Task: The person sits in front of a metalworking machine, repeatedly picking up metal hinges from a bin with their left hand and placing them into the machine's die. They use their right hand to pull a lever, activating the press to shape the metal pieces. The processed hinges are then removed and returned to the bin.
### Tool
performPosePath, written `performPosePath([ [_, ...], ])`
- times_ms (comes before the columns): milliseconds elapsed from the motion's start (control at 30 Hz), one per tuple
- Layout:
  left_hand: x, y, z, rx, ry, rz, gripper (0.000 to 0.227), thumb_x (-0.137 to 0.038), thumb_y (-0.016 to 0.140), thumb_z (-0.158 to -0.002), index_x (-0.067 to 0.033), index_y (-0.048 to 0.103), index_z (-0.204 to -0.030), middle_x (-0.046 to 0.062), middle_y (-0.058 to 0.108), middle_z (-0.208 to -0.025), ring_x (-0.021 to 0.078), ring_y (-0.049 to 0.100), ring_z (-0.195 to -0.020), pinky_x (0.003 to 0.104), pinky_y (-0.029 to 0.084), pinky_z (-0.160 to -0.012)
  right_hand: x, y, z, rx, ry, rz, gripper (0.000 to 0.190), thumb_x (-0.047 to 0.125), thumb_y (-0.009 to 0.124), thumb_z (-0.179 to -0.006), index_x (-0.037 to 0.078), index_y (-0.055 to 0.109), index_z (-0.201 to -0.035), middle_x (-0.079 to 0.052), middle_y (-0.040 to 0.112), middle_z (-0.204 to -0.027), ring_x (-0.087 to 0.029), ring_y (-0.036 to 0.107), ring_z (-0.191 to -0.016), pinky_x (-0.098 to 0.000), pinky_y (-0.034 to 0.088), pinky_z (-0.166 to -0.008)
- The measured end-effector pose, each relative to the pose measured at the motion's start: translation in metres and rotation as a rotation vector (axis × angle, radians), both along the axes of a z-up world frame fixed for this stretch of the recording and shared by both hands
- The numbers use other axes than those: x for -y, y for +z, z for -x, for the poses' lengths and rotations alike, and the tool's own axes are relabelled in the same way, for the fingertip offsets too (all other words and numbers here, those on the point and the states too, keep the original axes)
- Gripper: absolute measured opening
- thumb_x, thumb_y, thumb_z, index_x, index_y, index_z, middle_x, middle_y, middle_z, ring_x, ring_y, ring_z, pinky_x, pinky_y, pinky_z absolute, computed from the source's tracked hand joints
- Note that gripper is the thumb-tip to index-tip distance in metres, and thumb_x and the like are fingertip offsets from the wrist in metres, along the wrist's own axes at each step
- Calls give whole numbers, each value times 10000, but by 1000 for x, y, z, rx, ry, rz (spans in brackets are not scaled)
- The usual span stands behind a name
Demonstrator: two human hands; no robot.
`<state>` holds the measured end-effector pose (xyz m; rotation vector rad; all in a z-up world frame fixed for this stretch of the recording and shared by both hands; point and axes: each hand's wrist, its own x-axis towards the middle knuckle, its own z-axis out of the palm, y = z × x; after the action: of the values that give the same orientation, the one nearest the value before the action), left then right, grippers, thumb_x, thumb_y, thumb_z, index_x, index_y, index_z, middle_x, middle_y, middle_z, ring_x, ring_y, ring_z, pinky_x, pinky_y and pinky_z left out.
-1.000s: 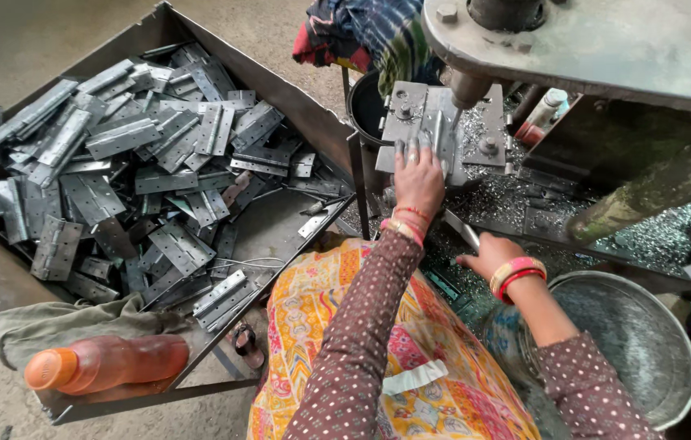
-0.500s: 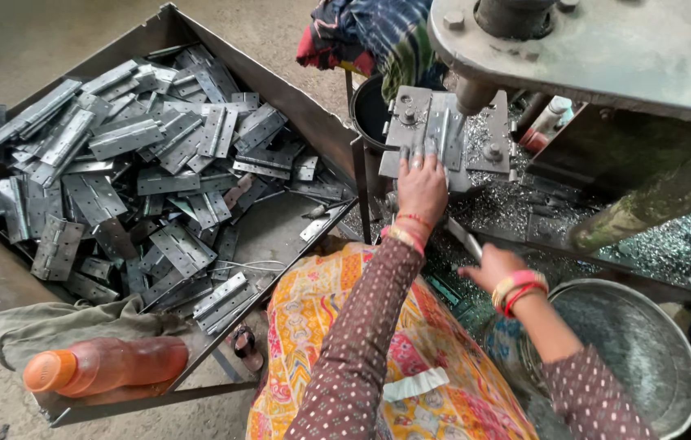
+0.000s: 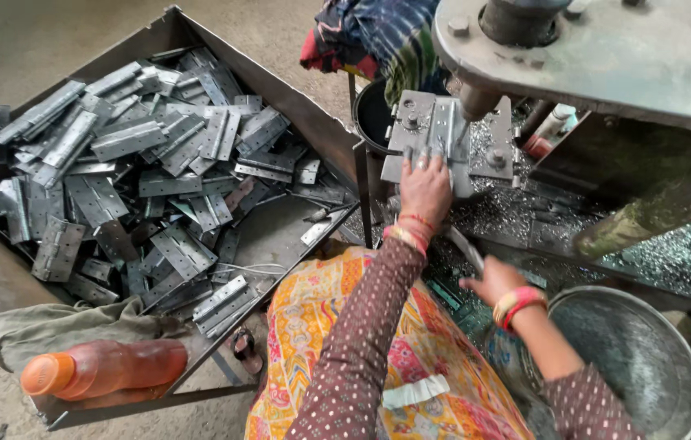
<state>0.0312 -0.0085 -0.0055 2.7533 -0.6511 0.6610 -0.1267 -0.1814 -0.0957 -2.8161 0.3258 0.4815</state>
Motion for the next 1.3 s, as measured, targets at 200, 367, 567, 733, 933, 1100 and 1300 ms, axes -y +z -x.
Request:
performPosePath([
  [200, 8, -4, -36, -104, -6, 55, 284, -180, 523, -923, -89, 748, -1070, 73, 646, -1324, 263, 551, -1311, 580, 341, -1142, -16, 23, 16, -25, -56, -55, 537, 508, 734, -845, 17, 634, -1038, -244, 729, -928, -427, 740, -885, -519, 583, -785],
  [367, -4, -2, -31, 2, -46, 141, 230, -188, 558, -888, -93, 763, -929, 91, 669, -1258, 292, 571, -1285, 564, 388, -1088, -27, -35, 44, 130, -119, -43, 518, 513, 638, -938, 16, 607, -1081, -256, 729, -837, -456, 731, -840, -553, 575, -746],
  [567, -70, -28, 17, 170, -150, 177, 370, -229, 591, -840, -111, 669, -1182, 54, 644, -1282, 223, 601, -1217, 455, 465, -1088, 8, -32, 34, 14, -77, -11, 594, 558, 733, -890, -24, 695, -1004, -305, 740, -958, -487, 735, -925, -554, 574, -803],
  [733, -232, -92, 35, 84, 349, 89, 515, -168, 579, -887, -166, 583, -1402, 20, 605, -1343, 207, 584, -1234, 382, 474, -994, 36, -8, 8, -103, -75, 45, 668, 677, 716, -896, 13, 676, -959, -188, 707, -646, -355, 723, -615, -483, 601, -609],
  [933, -430, -122, 56, 32, 1109, 84, 559, -389, 690, -844, -36, 621, -1272, 176, 554, -1325, 350, 565, -1153, 524, 445, -958, 46, -21, -4, -127, -86, 82, 632, 659, 716, -874, 27, 715, -895, -172, 662, -565, -321, 703, -522, -463, 592, -575],
  [1100, -478, -134, 52, -324, 1406, 229, 488, -367, 789, -768, -65, 636, -1119, 135, 478, -1442, 311, 506, -1307, 549, 314, -1137, 59, -33, -3, -104, -95, 23, 643, 643, 750, -887, 7, 655, -890, -162, 624, -582, -313, 699, -487, -462, 592, -512],
  [1300, -448, -158, 28, 37, 1272, 376, 313, -215, 710, -850, -84, 572, -1098, 105, 611, -1233, 318, 638, -1144, 514, 474, -1015, 42, -11, 3, -108, -111, 45, 581, 609, 750, -871, 36, 687, -943, -171, 650, -576, -324, 683, -539, -458, 568, -558],
])
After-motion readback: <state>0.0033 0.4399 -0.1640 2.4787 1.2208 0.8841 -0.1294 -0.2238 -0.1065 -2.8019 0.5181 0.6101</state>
